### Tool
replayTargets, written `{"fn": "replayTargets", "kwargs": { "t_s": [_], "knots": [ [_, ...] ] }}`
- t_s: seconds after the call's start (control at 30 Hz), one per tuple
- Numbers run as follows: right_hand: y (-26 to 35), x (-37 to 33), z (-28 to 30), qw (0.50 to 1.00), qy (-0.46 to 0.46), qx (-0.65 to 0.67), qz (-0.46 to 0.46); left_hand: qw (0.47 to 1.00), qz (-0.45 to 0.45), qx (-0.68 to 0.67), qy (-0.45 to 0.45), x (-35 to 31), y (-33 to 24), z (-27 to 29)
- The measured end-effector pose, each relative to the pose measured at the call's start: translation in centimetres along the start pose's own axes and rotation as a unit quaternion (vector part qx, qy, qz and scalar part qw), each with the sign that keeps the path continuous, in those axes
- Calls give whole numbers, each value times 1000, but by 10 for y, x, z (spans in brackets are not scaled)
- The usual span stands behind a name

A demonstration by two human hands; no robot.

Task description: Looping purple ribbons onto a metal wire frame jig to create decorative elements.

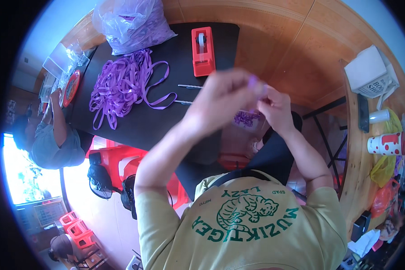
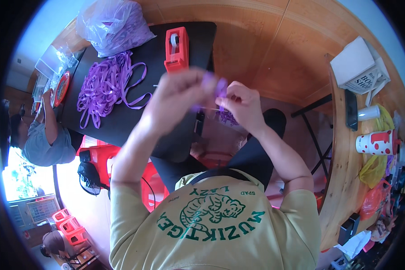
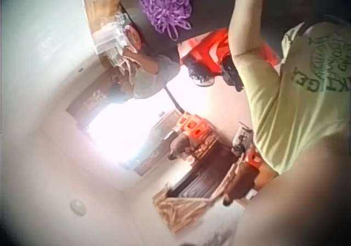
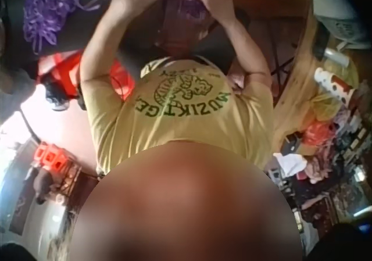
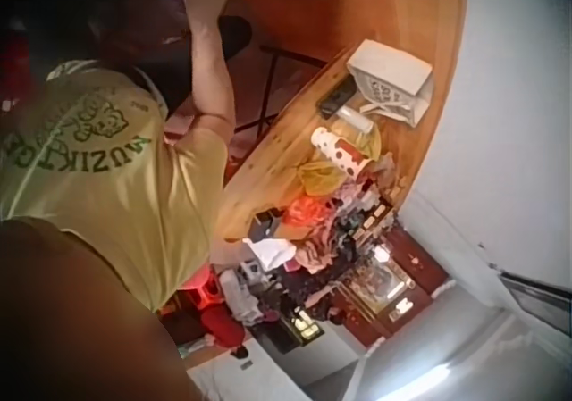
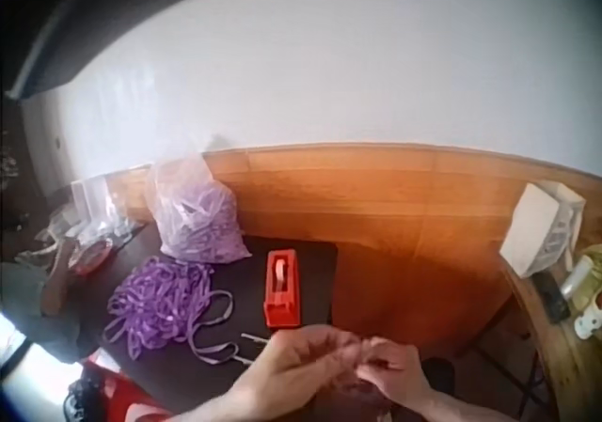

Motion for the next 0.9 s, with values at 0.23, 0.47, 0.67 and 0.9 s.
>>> {"fn": "replayTargets", "kwargs": {
  "t_s": [0.23,0.47,0.67,0.9],
  "knots": [
    [-15,12,-1,946,-66,259,-182,974,-171,-55,-140,-37,3,-46],
    [-10,21,5,971,8,187,-149,959,93,-245,-105,-41,99,-87],
    [-6,20,0,968,2,189,-163,980,18,-73,-184,-9,100,-56],
    [-2,21,-2,959,-26,221,-176,992,1,102,-67,27,87,-24]
  ]
}}
Point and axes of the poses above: each hand's wrist, its own x-axis towards the middle knuckle, its own z-axis out of the back of the hand, y = z × x, the point moved 1 cm from there along x, towards the middle knuckle, and after that the axes turned 9 degrees about z, right-handed, at the moved point
